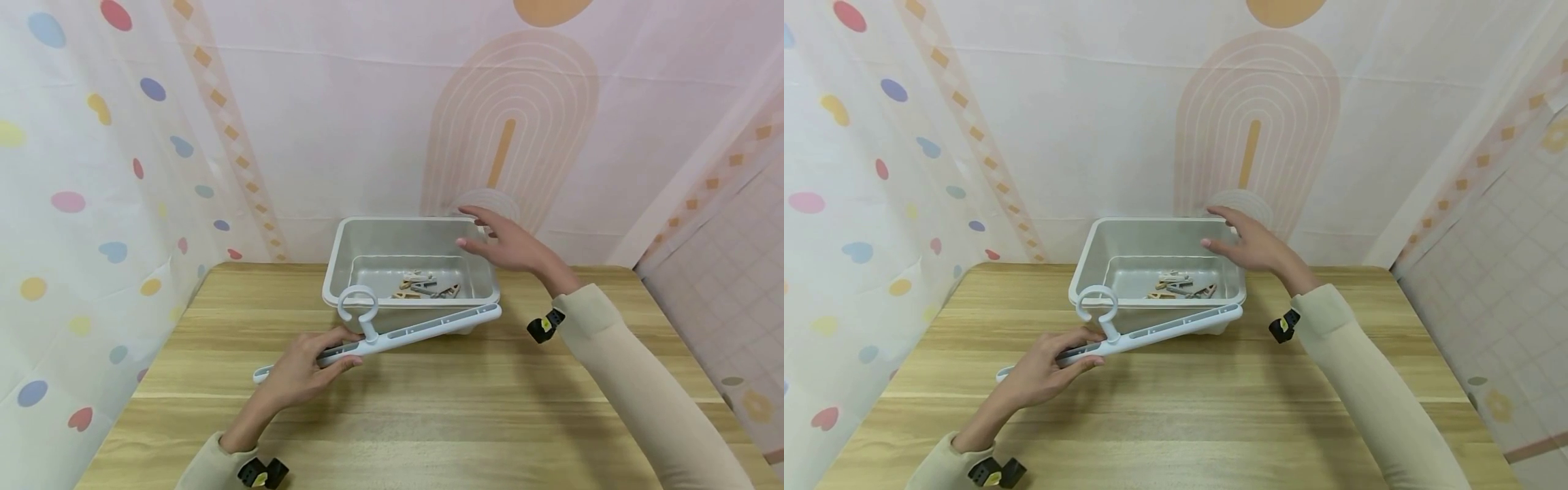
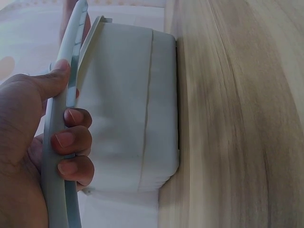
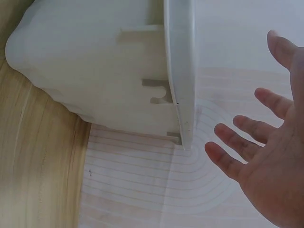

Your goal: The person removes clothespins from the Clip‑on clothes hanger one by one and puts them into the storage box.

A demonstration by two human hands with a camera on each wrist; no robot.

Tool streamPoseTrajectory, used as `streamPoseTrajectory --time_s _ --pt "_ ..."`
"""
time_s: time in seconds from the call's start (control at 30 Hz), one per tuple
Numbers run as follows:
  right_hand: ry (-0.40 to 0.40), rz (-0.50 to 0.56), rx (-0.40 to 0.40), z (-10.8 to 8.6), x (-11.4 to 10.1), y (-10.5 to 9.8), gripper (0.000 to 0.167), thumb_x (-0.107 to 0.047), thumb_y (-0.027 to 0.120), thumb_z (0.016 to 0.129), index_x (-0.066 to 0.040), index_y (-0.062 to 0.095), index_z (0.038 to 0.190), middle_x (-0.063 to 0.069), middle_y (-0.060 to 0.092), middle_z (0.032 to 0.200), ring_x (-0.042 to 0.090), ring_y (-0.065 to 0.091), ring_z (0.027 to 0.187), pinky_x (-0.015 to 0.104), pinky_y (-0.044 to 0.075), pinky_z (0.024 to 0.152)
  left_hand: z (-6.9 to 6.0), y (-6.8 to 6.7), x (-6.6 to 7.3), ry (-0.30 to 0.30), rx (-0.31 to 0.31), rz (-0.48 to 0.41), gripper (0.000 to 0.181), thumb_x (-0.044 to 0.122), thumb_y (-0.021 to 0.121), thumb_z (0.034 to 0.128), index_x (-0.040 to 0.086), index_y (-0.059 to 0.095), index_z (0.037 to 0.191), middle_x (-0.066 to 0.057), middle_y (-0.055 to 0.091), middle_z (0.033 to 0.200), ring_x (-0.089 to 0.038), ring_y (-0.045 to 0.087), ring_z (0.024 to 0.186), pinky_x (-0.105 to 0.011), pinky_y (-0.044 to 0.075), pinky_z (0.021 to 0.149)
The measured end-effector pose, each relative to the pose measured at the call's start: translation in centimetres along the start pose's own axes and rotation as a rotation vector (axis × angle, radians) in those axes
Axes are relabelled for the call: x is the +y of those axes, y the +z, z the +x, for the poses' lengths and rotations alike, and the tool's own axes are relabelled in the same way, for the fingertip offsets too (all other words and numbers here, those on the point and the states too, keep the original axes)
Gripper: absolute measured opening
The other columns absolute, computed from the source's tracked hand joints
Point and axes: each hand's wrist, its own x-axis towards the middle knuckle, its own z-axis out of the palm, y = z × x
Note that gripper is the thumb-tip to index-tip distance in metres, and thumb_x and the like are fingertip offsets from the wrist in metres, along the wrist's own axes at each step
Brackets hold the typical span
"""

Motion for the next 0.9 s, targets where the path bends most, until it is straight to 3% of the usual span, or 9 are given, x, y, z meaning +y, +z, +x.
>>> streamPoseTrajectory --time_s 0.2,0.6,0.9 --pt "-0.008 0.03 0.038 -1.6 -0.1 -0.1 0.072 -0.042 0.063 0.102 -0.023 0.029 0.162 0.001 0.03 0.168 0.035 0.034 0.151 0.059 0.034 0.119 0.1 -0.1 0.1 -0.013 -0.007 0.0 0.026 0.024 0.081 0.0889 0.028 0.071 0.113 0.01 0.076 0.098 -0.002 0.057 0.075 -0.022 0.048 0.068" --pt "-0.07 0.042 0.089 -4.5 -0.1 0.5 0.071 -0.033 0.065 0.102 -0.018 0.029 0.162 0.007 0.026 0.17 0.039 0.039 0.147 0.059 0.036 0.116 0.7 -0.1 0.4 -0.054 -0.036 0.026 0.025 0.031 0.081 0.0889 0.03 0.071 0.112 0.015 0.074 0.093 -0.002 0.054 0.072 -0.022 0.046 0.067" --pt "-0.119 0.029 0.112 -7.2 -0.8 1.5 0.074 -0.03 0.069 0.1 -0.031 0.029 0.162 -0.003 0.024 0.17 0.025 0.031 0.154 0.054 0.037 0.117 1.3 -0.3 1.0 -0.055 -0.059 0.068 0.024 0.037 0.079 0.0899 0.033 0.071 0.113 0.02 0.073 0.093 -0.001 0.055 0.073 -0.024 0.047 0.07"
